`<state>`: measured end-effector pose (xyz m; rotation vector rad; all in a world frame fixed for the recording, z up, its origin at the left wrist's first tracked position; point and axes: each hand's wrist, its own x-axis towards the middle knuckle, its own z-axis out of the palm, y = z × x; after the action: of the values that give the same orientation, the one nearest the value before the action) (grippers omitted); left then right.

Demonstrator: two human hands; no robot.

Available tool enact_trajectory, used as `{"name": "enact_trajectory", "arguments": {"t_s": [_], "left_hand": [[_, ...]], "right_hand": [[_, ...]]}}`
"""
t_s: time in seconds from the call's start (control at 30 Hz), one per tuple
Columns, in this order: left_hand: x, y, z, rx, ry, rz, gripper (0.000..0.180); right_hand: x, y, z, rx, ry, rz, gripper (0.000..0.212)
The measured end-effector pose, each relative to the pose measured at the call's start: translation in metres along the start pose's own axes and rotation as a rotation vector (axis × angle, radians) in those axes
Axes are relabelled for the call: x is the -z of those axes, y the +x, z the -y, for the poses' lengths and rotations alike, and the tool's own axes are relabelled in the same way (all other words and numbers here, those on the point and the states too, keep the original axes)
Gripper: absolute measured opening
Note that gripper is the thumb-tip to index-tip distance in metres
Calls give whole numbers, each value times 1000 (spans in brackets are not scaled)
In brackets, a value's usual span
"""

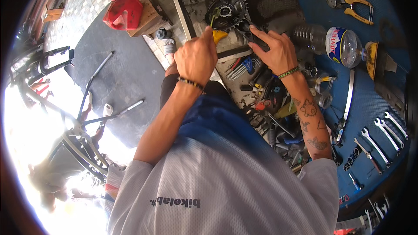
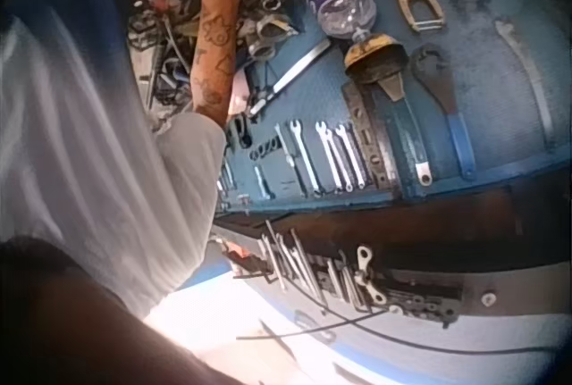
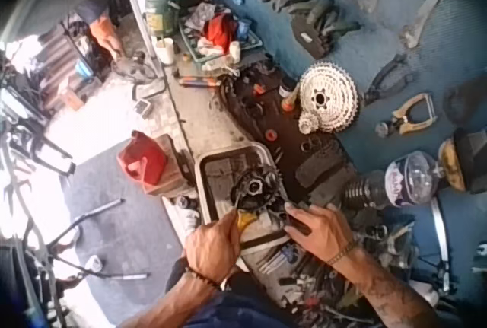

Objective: The person scrubs a bicycle crankset and chainring with a yellow brush and a green pick tool in a metal tray. They repeatedly rotate the crankset to access different areas and use the pick to clean between teeth and around the chainring bolts.

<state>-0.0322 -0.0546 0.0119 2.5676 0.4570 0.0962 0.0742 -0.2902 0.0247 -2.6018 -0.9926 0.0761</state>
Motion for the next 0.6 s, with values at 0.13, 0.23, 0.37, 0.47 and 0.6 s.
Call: {"name": "enact_trajectory", "arguments": {"t_s": [0.13,0.23,0.37,0.47,0.6], "left_hand": [[3,-5,-9,6,22,49,26],[-3,1,-8,9,-35,3,27],[4,-1,-11,57,-40,55,28],[4,0,-8,25,-46,45,25],[-2,0,-2,7,-20,44,26]], "right_hand": [[2,-3,4,-35,4,27,48],[0,-1,3,-31,-10,37,48],[1,0,2,-12,-3,9,48],[-3,-6,3,-26,15,11,47],[-2,-3,4,-36,-1,25,47]]}}
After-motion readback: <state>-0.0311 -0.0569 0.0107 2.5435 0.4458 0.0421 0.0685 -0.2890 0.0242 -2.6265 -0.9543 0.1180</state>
